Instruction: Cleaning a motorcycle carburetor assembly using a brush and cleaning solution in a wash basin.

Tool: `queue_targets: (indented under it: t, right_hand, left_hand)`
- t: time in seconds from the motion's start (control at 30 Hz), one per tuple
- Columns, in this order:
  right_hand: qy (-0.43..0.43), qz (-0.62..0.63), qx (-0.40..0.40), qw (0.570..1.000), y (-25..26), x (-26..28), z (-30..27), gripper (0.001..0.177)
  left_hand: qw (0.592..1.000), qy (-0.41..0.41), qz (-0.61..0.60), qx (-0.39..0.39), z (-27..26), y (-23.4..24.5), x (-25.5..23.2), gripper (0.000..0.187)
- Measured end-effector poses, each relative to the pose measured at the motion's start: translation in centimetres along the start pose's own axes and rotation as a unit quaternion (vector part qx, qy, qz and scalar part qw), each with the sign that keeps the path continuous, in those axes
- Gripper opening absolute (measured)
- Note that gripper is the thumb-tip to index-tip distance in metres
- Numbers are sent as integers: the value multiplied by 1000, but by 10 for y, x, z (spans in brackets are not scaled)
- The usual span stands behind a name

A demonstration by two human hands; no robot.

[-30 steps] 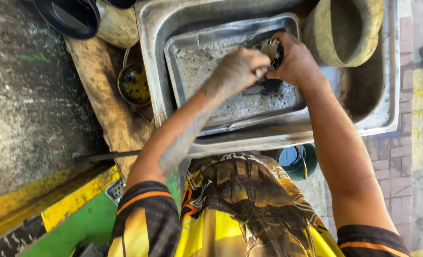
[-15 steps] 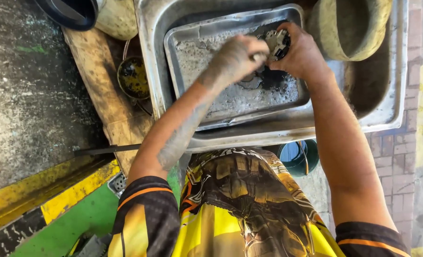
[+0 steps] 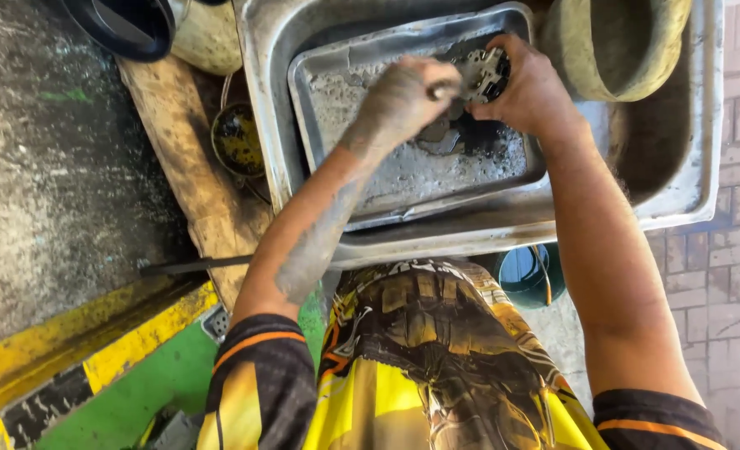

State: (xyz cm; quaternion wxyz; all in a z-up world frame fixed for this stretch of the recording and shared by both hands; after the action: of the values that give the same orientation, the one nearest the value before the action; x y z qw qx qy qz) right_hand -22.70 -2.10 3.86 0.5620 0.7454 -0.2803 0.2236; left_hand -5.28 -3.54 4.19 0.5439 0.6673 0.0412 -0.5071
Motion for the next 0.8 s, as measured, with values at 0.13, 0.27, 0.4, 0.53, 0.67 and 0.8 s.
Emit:
queue_targets:
  t: [0.13,0.27,0.4,0.53,0.67,0.8]
  right_hand:
    - [-19,1,7,1000,2,8,-5,90]
    - [-12,-3,-3,1000,3,1,-11,86]
    - [5,27,-34,999,-1,-19,-9,86]
    - [-12,13,15,1000,2,-14,-18,94]
    - [129,31,-66,989,-16,-37,-12,82]
    - [208,75,-130,967,-7,-18,-17,81]
  left_hand:
    - [998,-28,19,-58,-3,-1,1,8]
    - [996,73,-26,-38,-12,7,22,6]
    - [975,174,140,2,-32,10,36,9]
    - [979,173,75,81,-41,-12,27,11]
    - [972,-38,-122,-198,-27,17,-4,18]
    - [973,-63,-134,-175,-30,14,0,24]
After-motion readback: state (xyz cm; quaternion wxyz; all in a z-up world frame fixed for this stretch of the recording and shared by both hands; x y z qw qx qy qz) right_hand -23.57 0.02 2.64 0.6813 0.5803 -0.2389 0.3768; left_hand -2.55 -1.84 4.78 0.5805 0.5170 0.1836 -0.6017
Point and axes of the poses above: each hand's wrist, its own z-axis towards the middle knuckle, its own y-axis out of the back of the hand, x = y × z, the point moved 6 cm from there along z, towards the middle knuckle, and after that the axes turned 5 degrees about -x, right-handed, at the moved point
